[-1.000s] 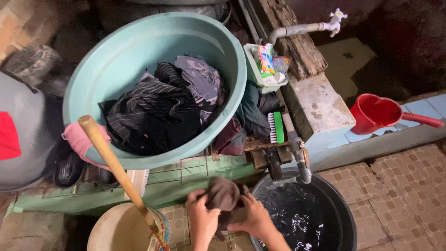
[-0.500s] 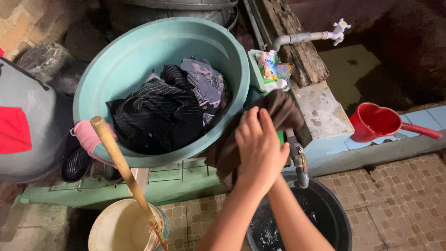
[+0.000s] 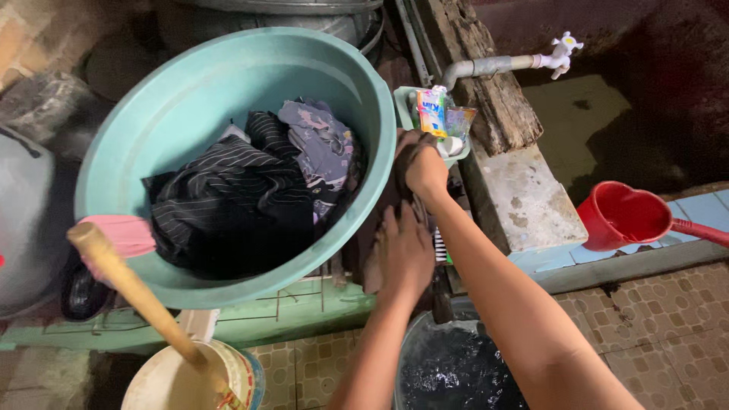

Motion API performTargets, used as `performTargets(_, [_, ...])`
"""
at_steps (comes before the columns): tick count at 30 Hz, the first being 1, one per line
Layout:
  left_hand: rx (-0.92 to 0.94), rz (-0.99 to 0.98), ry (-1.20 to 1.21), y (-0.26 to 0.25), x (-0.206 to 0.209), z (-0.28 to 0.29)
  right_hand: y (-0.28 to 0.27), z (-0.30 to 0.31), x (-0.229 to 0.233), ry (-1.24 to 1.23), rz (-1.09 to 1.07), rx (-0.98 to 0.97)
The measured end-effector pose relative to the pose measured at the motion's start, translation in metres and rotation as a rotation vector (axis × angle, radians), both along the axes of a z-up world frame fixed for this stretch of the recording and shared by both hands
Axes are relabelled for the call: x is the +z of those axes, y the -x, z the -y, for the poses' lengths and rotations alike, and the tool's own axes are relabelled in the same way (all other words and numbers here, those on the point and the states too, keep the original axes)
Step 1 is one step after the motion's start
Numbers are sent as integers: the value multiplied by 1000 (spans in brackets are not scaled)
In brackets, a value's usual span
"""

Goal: The person sweeps a tiled floor with a broom, moving debris toward a drain. They then pick up a pair of black shoes from the floor and place them on a raised ledge next to a basin. Finally, they pick up a small tray of toiletries and move it to a different spot on the ledge.

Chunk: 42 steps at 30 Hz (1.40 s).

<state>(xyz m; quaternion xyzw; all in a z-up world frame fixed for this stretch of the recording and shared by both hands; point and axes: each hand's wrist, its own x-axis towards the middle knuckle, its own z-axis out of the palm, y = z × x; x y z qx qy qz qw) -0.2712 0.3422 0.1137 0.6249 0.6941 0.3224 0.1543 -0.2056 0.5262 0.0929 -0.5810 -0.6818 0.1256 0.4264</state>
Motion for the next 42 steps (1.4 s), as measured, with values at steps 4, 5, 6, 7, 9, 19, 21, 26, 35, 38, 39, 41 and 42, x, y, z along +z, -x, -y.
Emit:
performTargets(4, [32,-201,63,-9,-18,-15,-18,-23,-9,3,282,258])
performTargets(5, [36,-237,87,-10,-18,-17,-29,-30,-9,92,368,332])
performTargets(6, [16,-251,107,-11,-16,-18,-56,-32,-15,382,209,362])
performTargets(7, [0,-264,128,-10,-15,-19,-87,-29,-21,667,44,392])
performTargets(9, [-13,-282,160,-11,-11,-19,-122,-28,-34,810,-441,56])
performTargets(19, [35,-296,49,-16,-15,-9,-84,-97,-90,524,-713,-149])
performTargets(21, [51,-314,50,-17,-21,-9,-84,-101,-83,315,-620,-173])
performTargets(26, [107,-405,38,-28,-32,-20,-99,-90,-33,78,-397,-197])
performTargets(35, [177,-376,24,-36,-36,-62,-172,5,105,373,-936,36])
performTargets(38, [140,-351,64,-34,-37,-87,-200,67,119,375,-1013,-11])
performTargets(39, [136,-366,64,-33,-39,-96,-205,89,120,371,-1013,-39])
performTargets(41, [126,-398,63,-33,-45,-113,-206,134,113,346,-901,-185])
performTargets(42, [125,-409,36,-31,-49,-121,-203,153,107,341,-903,-224])
